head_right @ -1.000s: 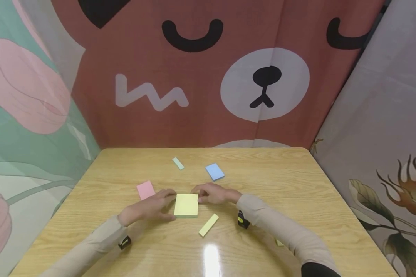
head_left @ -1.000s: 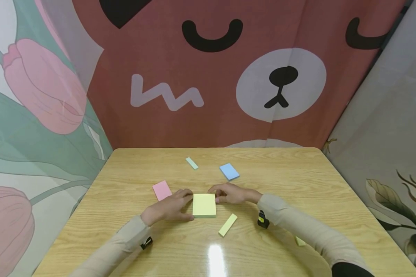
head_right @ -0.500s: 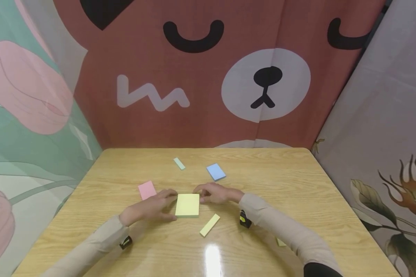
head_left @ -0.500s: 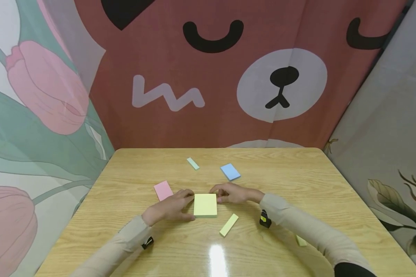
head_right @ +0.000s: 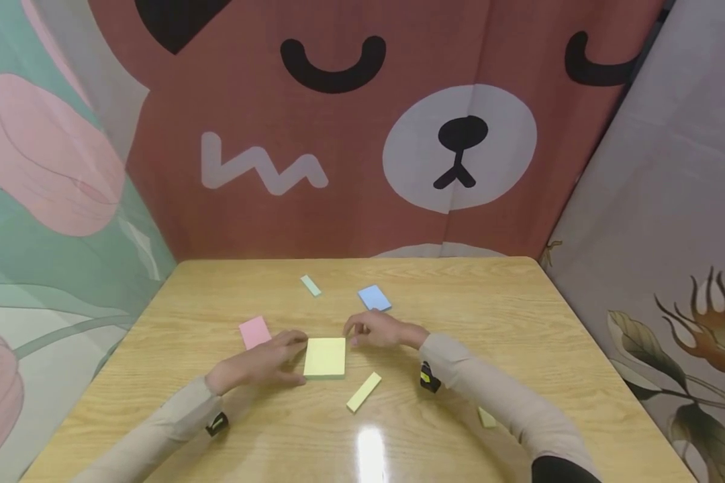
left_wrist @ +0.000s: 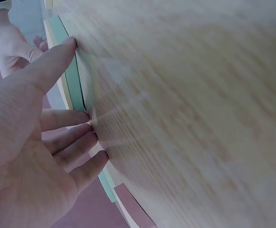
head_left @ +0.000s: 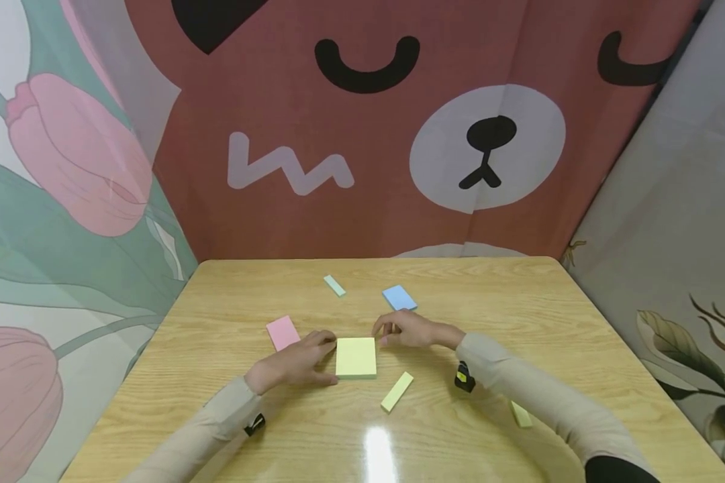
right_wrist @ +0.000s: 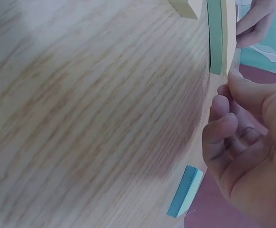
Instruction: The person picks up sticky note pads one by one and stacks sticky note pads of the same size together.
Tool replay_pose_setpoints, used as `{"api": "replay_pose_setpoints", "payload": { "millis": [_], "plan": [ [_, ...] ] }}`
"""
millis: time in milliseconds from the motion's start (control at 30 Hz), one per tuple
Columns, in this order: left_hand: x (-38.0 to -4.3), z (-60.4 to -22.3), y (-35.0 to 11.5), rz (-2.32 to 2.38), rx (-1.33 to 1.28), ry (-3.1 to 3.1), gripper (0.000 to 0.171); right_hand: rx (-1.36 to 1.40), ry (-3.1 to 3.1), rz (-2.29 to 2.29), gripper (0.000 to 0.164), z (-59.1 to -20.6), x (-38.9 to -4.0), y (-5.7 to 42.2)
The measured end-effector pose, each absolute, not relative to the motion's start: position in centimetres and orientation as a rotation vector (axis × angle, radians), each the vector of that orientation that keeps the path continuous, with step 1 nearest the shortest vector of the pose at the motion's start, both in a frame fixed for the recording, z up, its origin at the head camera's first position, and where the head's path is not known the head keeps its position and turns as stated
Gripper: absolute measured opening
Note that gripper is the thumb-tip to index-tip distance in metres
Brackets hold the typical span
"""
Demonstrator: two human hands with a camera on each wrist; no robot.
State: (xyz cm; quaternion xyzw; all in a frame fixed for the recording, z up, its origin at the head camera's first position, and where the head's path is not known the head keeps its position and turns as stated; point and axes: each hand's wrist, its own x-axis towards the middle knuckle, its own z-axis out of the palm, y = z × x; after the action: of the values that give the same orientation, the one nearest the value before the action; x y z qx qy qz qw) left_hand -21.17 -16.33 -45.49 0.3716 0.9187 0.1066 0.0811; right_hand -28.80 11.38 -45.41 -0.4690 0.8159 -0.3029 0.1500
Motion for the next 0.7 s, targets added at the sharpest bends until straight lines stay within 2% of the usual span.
{"api": "replay_pose_setpoints", "payload": {
  "millis": [300, 533, 700],
  "plan": [
    [-21.1, -45.5, -16.5, 0.328, 1.156, 2.761, 0.074, -1.339, 2.457, -0.843, 0.011, -45.6, -29.0, 11.8],
    [-21.0, -45.4, -16.7, 0.355, 1.173, 2.773, 0.074, -1.346, 2.503, -0.841, 0.013, -45.7, -29.1, 12.3],
    [-20.8, -45.4, -16.8, 0.35, 1.169, 2.755, 0.076, -1.345, 2.53, -0.822, 0.021, -45.8, -28.8, 12.6]
  ]
}}
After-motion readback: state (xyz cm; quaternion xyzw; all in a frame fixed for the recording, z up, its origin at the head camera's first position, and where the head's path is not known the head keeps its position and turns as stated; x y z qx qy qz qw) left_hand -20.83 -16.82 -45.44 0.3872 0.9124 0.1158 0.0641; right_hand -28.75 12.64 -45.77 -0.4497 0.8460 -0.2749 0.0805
